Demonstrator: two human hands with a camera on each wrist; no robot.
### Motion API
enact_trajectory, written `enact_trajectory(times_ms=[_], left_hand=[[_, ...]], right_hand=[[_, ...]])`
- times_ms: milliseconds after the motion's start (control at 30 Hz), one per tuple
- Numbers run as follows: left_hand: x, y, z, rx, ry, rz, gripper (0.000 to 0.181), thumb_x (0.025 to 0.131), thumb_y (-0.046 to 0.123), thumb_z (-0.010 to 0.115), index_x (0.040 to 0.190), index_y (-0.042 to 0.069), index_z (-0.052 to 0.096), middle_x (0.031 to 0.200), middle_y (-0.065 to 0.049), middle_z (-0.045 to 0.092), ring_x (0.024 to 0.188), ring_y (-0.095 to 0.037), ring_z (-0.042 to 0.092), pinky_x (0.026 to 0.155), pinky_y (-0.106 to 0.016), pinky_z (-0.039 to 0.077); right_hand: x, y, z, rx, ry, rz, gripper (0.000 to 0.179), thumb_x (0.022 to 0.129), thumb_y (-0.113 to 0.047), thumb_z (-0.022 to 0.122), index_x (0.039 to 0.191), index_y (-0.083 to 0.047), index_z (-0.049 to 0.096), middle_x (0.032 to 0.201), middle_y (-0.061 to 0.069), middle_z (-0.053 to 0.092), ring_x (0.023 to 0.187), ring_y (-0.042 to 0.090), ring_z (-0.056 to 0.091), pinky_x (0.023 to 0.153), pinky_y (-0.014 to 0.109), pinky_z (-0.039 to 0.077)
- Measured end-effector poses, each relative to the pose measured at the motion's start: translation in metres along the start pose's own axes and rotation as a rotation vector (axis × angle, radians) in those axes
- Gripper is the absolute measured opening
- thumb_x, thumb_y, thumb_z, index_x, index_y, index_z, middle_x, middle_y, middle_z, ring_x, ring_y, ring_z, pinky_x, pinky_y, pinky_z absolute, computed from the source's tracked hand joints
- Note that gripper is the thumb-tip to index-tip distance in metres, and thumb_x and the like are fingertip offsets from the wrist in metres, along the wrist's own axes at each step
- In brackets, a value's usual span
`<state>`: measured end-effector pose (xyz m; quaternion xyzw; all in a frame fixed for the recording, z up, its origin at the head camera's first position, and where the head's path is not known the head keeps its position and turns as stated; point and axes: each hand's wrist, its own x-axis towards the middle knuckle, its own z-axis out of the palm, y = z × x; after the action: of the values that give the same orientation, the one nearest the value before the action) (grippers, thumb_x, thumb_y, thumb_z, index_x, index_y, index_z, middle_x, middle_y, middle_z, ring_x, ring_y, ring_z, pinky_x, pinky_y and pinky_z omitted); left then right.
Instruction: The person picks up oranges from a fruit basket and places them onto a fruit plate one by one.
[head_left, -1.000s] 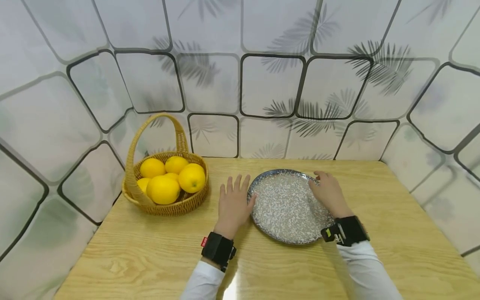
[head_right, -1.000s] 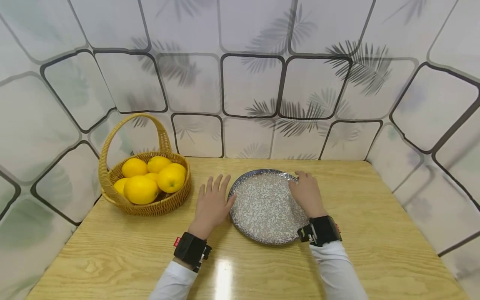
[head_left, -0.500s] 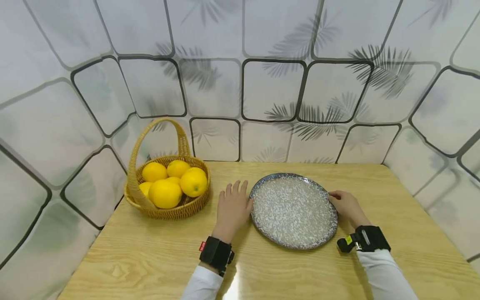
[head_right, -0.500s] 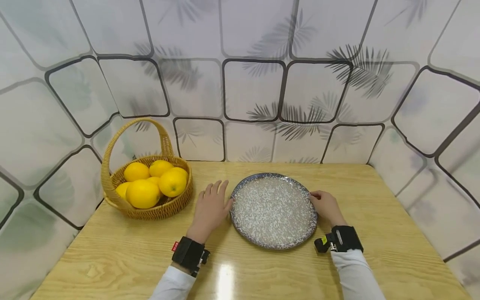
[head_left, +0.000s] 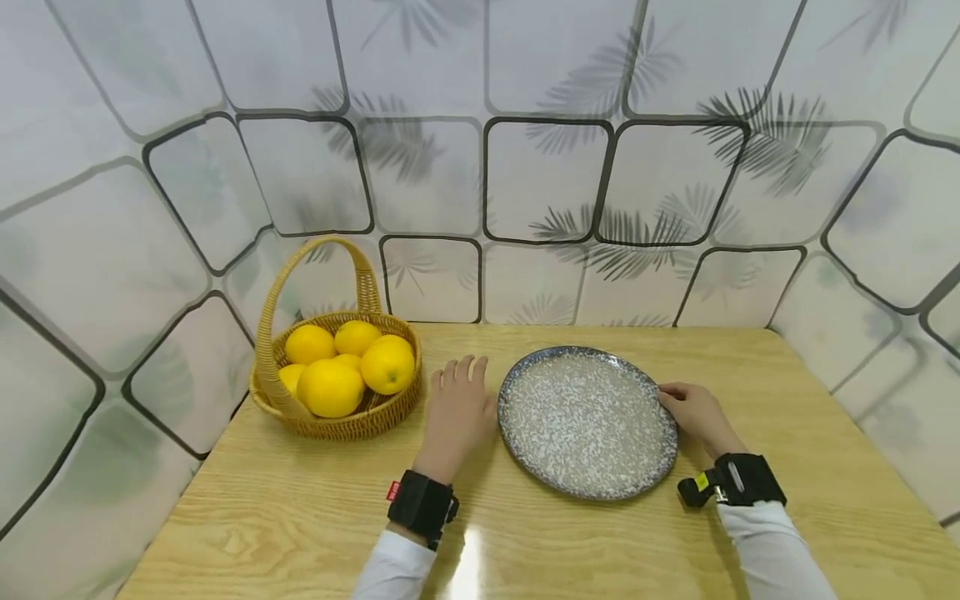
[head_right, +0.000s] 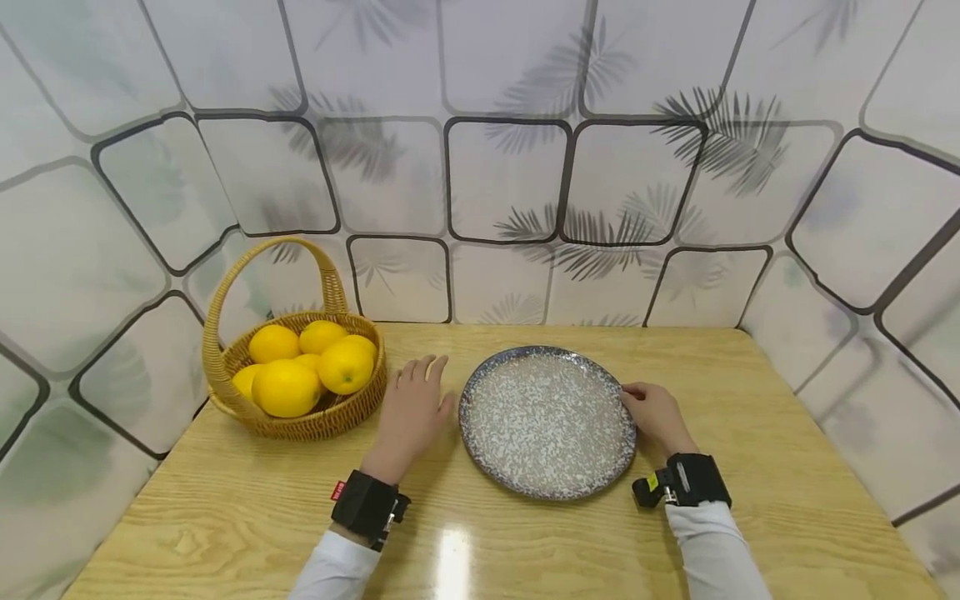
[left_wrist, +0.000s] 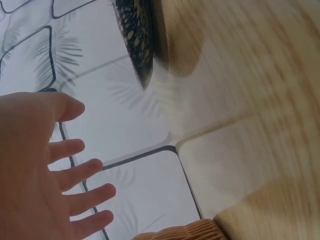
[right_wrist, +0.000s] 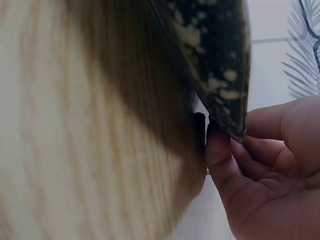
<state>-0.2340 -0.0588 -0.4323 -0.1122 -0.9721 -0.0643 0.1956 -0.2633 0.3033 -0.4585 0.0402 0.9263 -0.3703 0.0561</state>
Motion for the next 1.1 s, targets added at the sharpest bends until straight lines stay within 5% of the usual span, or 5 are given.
enact_trajectory(times_ms=[300,500,733,1100], left_hand=[[-0.001,-0.006,-0.009,0.069,0.17,0.049,0.034,0.093,0.027,0.058,0.122,0.009,0.062,0.127,-0.014,0.062,0.124,-0.034,0.049,0.105,-0.05,0.045],[-0.002,-0.026,-0.032,0.125,0.256,0.017,0.033,0.088,0.023,0.064,0.117,0.008,0.064,0.124,-0.016,0.064,0.123,-0.037,0.05,0.106,-0.05,0.043],[-0.006,-0.052,-0.058,0.166,0.199,-0.134,0.049,0.086,0.027,0.069,0.126,0.002,0.058,0.131,-0.023,0.058,0.125,-0.043,0.045,0.107,-0.054,0.042],[-0.01,-0.063,-0.064,0.083,0.075,-0.257,0.065,0.081,0.025,0.075,0.136,0.001,0.05,0.137,-0.029,0.05,0.123,-0.047,0.045,0.102,-0.056,0.046]], right_hand=[[-0.005,-0.001,-0.003,-0.022,-0.006,-0.011,0.049,0.101,-0.02,0.043,0.136,0.015,0.046,0.139,0.041,0.045,0.126,0.052,0.041,0.104,0.065,0.038],[-0.007,0.001,0.0,-0.025,-0.018,-0.015,0.049,0.101,-0.021,0.044,0.135,0.015,0.047,0.136,0.042,0.047,0.122,0.052,0.044,0.101,0.064,0.04],[-0.005,0.002,0.002,-0.018,-0.017,-0.004,0.05,0.101,-0.021,0.043,0.136,0.014,0.047,0.138,0.041,0.046,0.124,0.052,0.043,0.103,0.065,0.039],[-0.003,0.0,0.004,-0.021,-0.017,-0.036,0.051,0.1,-0.026,0.046,0.135,0.012,0.049,0.136,0.04,0.049,0.122,0.05,0.046,0.101,0.063,0.041]])
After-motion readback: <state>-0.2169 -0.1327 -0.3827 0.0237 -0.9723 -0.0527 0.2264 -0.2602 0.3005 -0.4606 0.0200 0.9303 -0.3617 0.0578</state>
